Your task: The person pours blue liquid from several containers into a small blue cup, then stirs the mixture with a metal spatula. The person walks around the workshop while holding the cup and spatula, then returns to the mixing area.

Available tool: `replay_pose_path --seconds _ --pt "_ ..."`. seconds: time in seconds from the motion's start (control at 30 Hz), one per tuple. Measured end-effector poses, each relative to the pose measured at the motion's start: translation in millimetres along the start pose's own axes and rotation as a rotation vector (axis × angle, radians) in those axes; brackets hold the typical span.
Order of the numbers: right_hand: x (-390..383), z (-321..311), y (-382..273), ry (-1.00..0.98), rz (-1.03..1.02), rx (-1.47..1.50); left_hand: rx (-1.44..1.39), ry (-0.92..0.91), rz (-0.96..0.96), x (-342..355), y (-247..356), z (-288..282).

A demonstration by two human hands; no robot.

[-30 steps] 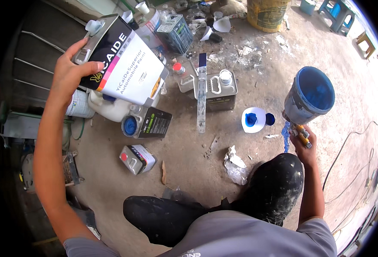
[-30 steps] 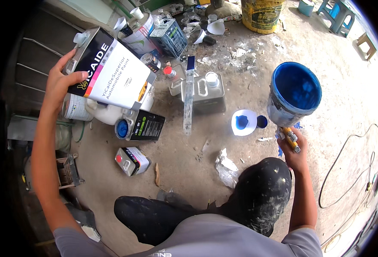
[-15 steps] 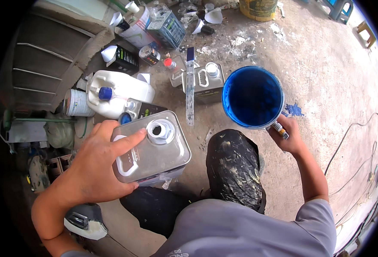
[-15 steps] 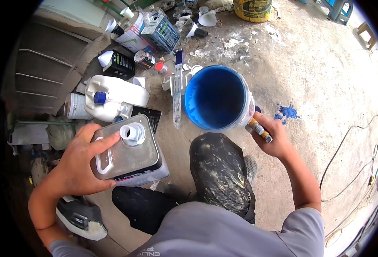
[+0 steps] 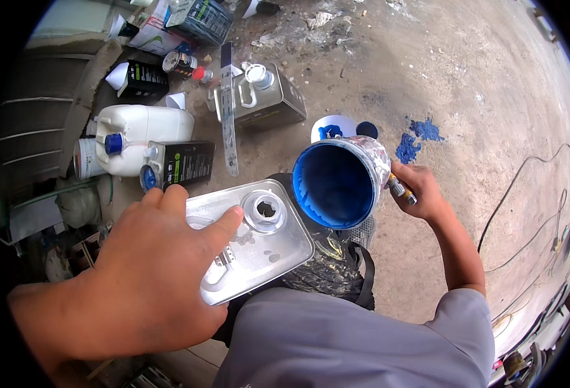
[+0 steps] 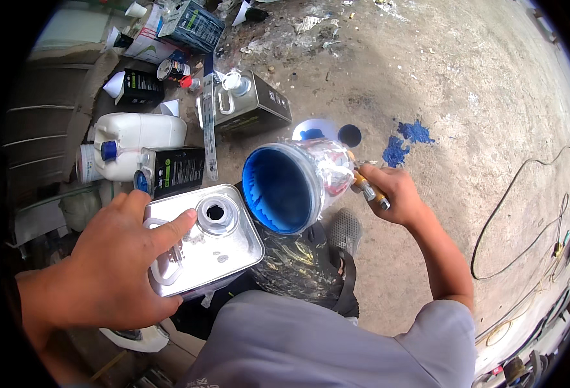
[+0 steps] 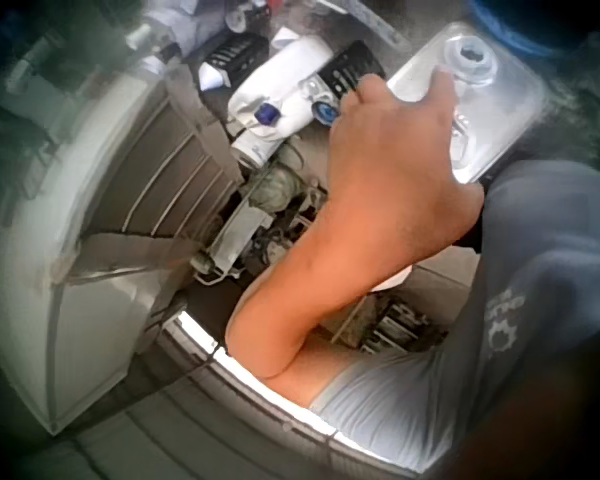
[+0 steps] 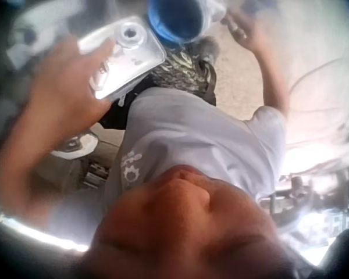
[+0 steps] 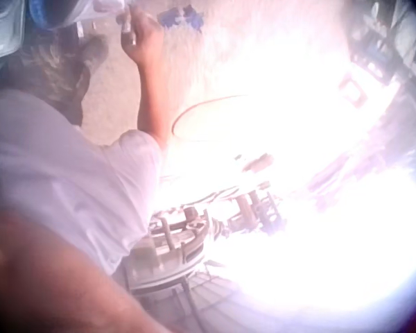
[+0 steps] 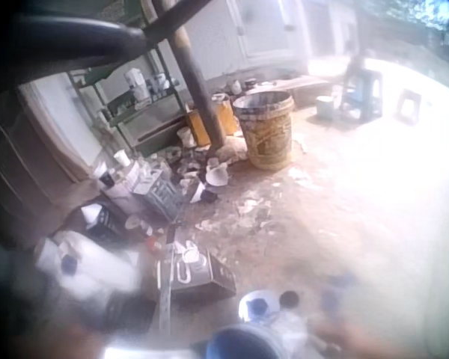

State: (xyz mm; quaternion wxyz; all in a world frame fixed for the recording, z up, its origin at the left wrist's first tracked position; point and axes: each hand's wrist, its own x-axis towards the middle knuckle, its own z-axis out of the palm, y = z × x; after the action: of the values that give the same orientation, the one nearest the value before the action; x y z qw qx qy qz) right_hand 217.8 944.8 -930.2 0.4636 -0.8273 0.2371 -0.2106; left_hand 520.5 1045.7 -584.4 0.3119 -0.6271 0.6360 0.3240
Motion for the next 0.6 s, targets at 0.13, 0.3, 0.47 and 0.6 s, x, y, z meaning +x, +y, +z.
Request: replay_pose_path --seconds 0.13,0.3,0.47,0.6 --pt "-10.9 -2.5 20.5 0.082 0.017 0.042 0.105 -0.042 0.1 27.1 26.3 -20.9" --pt "-11.4 -7.6 45.5 0.06 -0.044 -0.06 0.247 -0.163 0.153 59.6 53.1 -43.5" --pt "-16.4 -11.9 57.0 0.077 -0.036 -0.024 0.298 -0.236 0.163 91.8 81.6 -71.2" --pt "-17.5 -13.0 67.2 0.076 -0.031 -0.021 0.276 -0.334 0.132 114.2 91.5 -83.4"
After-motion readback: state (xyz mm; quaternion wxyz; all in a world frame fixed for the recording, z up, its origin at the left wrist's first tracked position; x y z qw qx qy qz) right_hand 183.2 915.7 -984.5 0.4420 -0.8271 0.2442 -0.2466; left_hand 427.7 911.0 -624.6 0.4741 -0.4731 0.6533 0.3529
